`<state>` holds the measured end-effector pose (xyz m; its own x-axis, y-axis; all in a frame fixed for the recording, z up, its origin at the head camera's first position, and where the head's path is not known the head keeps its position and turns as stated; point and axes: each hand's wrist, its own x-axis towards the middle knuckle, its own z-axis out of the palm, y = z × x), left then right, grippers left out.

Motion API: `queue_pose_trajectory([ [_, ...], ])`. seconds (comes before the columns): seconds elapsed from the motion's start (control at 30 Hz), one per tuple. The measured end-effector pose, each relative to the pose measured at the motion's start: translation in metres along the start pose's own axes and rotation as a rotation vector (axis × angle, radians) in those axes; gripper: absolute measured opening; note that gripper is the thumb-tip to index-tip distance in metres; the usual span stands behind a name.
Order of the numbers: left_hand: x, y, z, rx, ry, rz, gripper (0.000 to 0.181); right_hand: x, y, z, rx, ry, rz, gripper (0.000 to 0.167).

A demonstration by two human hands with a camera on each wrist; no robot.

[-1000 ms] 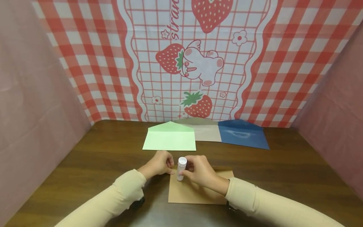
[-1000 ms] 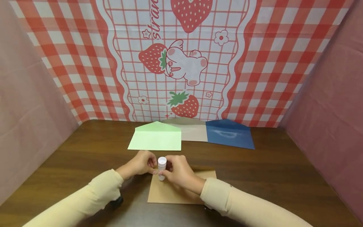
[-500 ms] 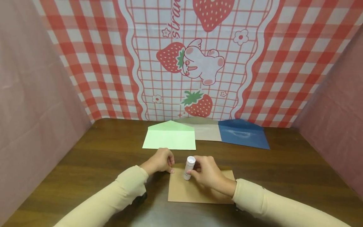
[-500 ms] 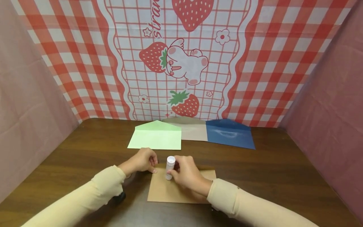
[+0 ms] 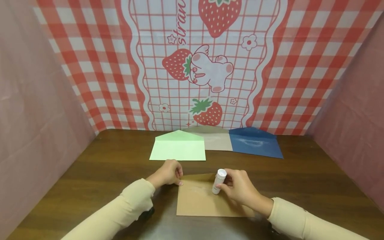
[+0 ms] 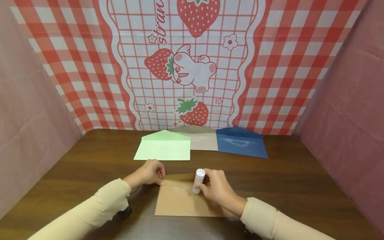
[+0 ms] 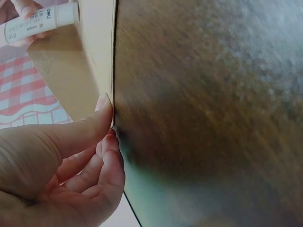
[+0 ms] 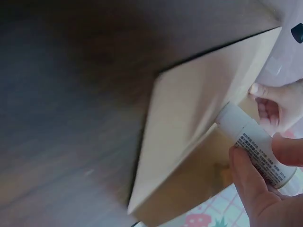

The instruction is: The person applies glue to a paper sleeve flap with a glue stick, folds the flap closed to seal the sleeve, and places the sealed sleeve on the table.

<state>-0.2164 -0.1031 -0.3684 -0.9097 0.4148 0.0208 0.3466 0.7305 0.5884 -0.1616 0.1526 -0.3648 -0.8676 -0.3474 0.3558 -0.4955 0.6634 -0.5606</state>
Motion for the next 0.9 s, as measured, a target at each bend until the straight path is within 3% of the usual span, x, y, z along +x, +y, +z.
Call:
queue_pose_trajectory([
  [0.53,0.000,-0.002,0.001,-0.017,0.013,-0.007,0.023,-0.017,0.024,-0.040,-0.128,0.012,0.079,0.021],
  [0.77,0.000,-0.002,0.003,-0.027,0.002,-0.038,0.023,-0.013,0.019,-0.052,-0.154,-0.028,0.028,0.020],
  [0.9,0.001,-0.001,0.003,-0.028,0.000,-0.049,0.023,-0.005,0.006,-0.047,-0.113,-0.057,-0.019,0.020],
])
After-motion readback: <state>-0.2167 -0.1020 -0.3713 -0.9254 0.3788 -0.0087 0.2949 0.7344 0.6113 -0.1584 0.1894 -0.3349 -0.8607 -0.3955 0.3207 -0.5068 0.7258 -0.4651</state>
